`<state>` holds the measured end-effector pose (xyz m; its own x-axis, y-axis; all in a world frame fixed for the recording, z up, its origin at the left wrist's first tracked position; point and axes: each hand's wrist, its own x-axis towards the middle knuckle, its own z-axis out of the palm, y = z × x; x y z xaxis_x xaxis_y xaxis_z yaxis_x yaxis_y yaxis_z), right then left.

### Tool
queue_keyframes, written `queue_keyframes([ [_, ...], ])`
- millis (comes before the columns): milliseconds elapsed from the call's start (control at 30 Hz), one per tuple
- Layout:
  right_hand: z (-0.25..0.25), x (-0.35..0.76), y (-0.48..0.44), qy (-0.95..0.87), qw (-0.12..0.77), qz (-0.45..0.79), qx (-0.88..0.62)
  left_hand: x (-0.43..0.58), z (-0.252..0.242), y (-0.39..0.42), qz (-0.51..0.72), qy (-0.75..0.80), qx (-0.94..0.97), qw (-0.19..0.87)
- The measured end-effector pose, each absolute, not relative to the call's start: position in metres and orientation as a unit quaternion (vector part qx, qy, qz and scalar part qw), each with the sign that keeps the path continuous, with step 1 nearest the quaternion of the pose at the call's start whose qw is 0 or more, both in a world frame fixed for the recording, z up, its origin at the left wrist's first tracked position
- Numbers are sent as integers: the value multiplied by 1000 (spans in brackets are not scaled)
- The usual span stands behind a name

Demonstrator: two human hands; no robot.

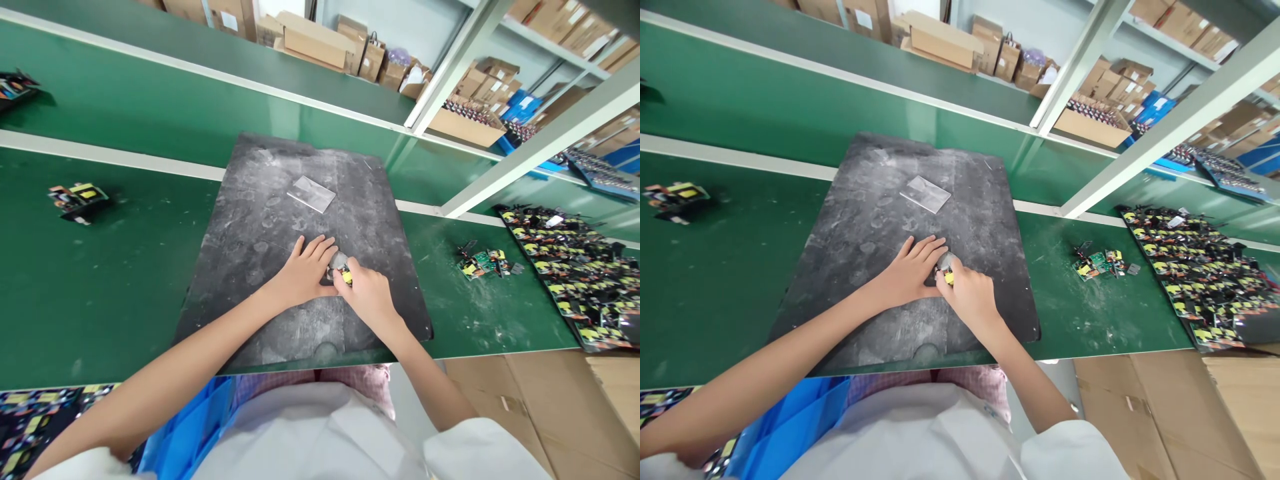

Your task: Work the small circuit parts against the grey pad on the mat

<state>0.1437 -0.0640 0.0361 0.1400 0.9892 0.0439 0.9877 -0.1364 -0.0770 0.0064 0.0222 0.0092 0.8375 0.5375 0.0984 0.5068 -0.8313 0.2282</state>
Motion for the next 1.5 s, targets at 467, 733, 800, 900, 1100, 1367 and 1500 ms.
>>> queue_keyframes([
  [467,28,143,-70,-639,76,11,-765,5,4,20,81,273,955,84],
  [733,35,149,-69,-641,57,39,-764,4,3,20,88,272,954,91],
  [800,36,151,-68,-634,57,38,-770,4,2,20,90,273,953,93],
  [900,34,153,-66,-628,58,39,-775,5,3,20,85,276,953,90],
  [1100,32,153,-66,-639,60,46,-766,5,4,20,84,275,954,87],
  [1367,30,153,-66,-644,75,39,-760,5,4,20,85,275,954,88],
  [1500,28,155,-66,-647,85,43,-756,5,4,19,85,271,955,80],
])
